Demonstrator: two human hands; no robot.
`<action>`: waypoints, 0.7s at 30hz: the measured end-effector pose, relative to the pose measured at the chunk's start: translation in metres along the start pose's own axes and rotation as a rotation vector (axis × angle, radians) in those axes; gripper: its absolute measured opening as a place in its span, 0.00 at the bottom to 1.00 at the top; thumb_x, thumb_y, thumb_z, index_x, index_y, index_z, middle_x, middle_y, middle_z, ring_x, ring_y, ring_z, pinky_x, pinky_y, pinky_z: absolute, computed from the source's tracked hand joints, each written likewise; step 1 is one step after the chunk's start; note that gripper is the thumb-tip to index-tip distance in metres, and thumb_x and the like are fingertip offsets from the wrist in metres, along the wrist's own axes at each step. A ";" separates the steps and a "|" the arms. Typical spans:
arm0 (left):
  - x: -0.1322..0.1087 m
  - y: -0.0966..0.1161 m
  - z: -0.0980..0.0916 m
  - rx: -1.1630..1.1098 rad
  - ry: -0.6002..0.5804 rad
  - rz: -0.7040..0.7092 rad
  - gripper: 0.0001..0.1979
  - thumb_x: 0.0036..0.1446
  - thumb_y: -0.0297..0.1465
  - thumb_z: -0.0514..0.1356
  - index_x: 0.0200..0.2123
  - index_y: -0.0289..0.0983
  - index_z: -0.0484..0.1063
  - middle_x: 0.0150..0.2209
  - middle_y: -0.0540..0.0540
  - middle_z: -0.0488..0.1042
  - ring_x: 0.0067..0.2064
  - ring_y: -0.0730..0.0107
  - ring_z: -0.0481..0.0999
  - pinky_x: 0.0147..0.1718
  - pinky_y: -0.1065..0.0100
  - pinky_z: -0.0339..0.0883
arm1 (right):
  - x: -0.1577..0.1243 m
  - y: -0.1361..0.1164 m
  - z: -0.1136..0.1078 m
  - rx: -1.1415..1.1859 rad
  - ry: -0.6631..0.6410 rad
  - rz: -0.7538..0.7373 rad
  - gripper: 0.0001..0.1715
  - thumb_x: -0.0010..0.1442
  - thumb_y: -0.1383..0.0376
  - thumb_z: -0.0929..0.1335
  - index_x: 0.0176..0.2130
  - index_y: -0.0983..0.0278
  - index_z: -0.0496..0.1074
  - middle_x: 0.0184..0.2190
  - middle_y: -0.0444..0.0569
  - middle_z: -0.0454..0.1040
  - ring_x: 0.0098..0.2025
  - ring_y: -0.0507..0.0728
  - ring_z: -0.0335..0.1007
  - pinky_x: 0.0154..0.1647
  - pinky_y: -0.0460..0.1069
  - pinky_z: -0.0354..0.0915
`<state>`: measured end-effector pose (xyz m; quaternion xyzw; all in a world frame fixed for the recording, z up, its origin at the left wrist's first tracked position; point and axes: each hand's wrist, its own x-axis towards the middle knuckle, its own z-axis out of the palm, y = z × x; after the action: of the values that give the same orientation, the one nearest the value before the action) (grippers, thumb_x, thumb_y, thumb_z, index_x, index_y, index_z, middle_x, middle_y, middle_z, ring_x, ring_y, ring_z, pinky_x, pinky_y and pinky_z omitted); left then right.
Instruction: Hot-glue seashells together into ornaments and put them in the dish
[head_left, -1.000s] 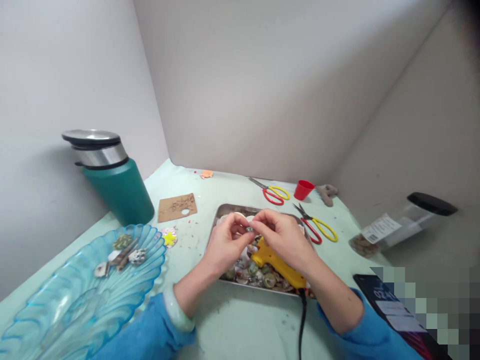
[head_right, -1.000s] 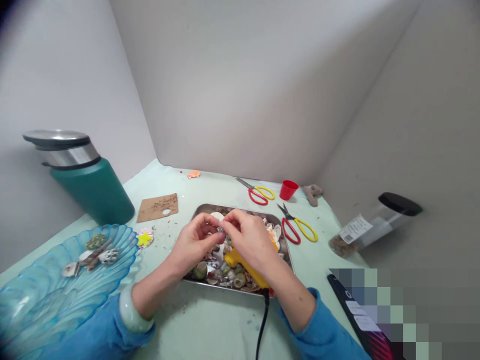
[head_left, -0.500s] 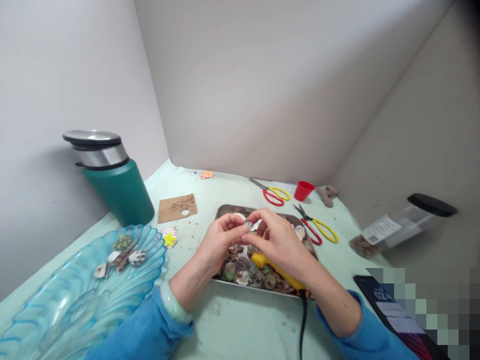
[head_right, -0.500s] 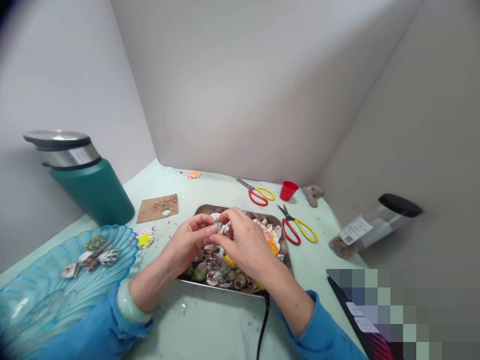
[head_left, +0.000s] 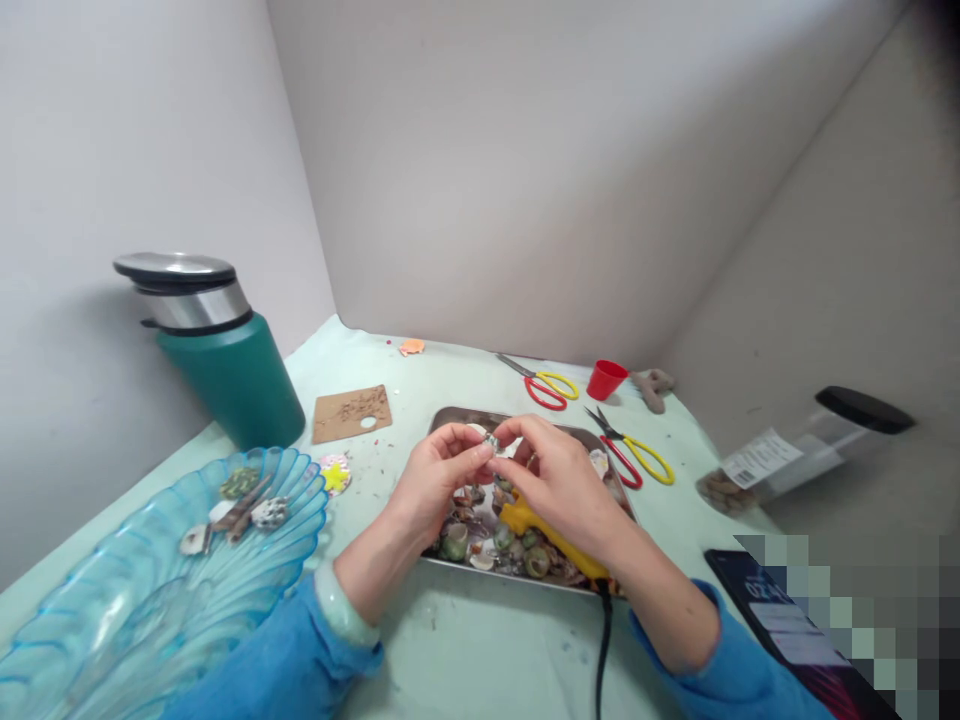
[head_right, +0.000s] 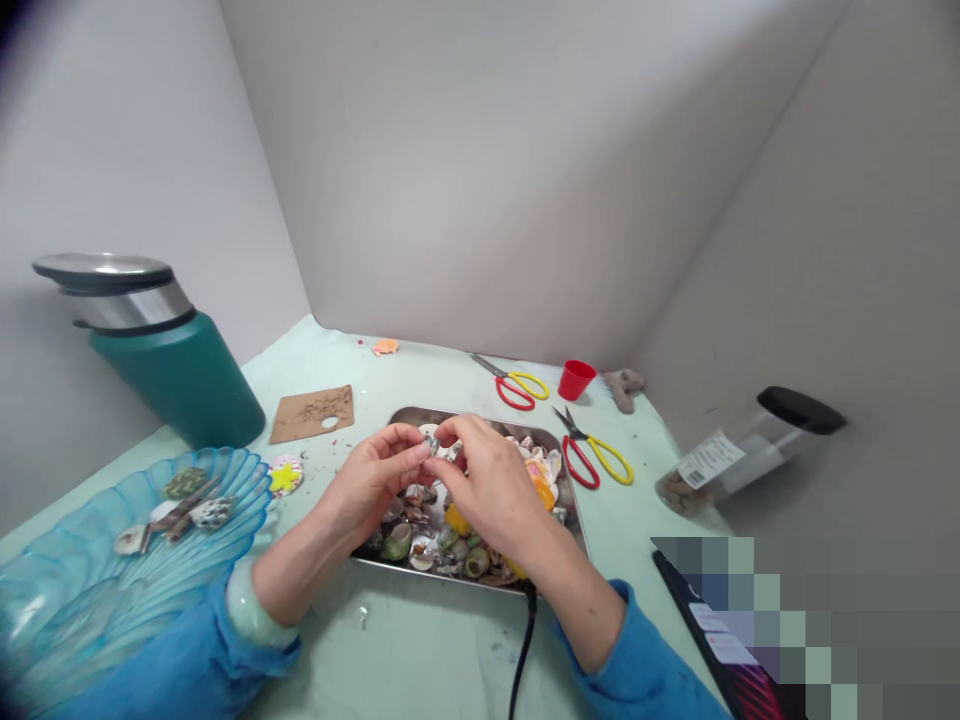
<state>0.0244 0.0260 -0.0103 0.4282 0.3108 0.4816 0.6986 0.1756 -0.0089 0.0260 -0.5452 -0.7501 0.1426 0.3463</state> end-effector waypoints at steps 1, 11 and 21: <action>0.000 0.000 0.000 0.009 0.003 0.005 0.11 0.46 0.32 0.68 0.31 0.35 0.69 0.27 0.52 0.71 0.28 0.77 0.71 0.30 0.73 0.65 | 0.000 0.000 0.000 -0.012 -0.003 -0.001 0.05 0.59 0.67 0.67 0.38 0.62 0.68 0.37 0.45 0.73 0.30 0.51 0.67 0.34 0.48 0.61; -0.002 0.003 0.007 0.202 0.104 0.112 0.11 0.46 0.33 0.67 0.31 0.35 0.70 0.25 0.51 0.73 0.26 0.75 0.71 0.28 0.73 0.64 | -0.001 0.003 -0.004 -0.068 0.014 -0.016 0.04 0.60 0.66 0.67 0.38 0.62 0.69 0.38 0.46 0.74 0.30 0.52 0.68 0.33 0.48 0.61; -0.001 0.003 0.007 0.225 0.119 0.105 0.11 0.44 0.33 0.67 0.29 0.34 0.71 0.23 0.51 0.73 0.24 0.75 0.70 0.26 0.73 0.63 | -0.001 0.003 -0.002 -0.071 0.021 -0.023 0.05 0.60 0.66 0.66 0.39 0.62 0.69 0.38 0.47 0.74 0.30 0.53 0.68 0.34 0.48 0.62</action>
<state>0.0290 0.0235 -0.0047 0.4902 0.3807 0.5043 0.6004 0.1791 -0.0086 0.0254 -0.5497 -0.7573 0.1062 0.3363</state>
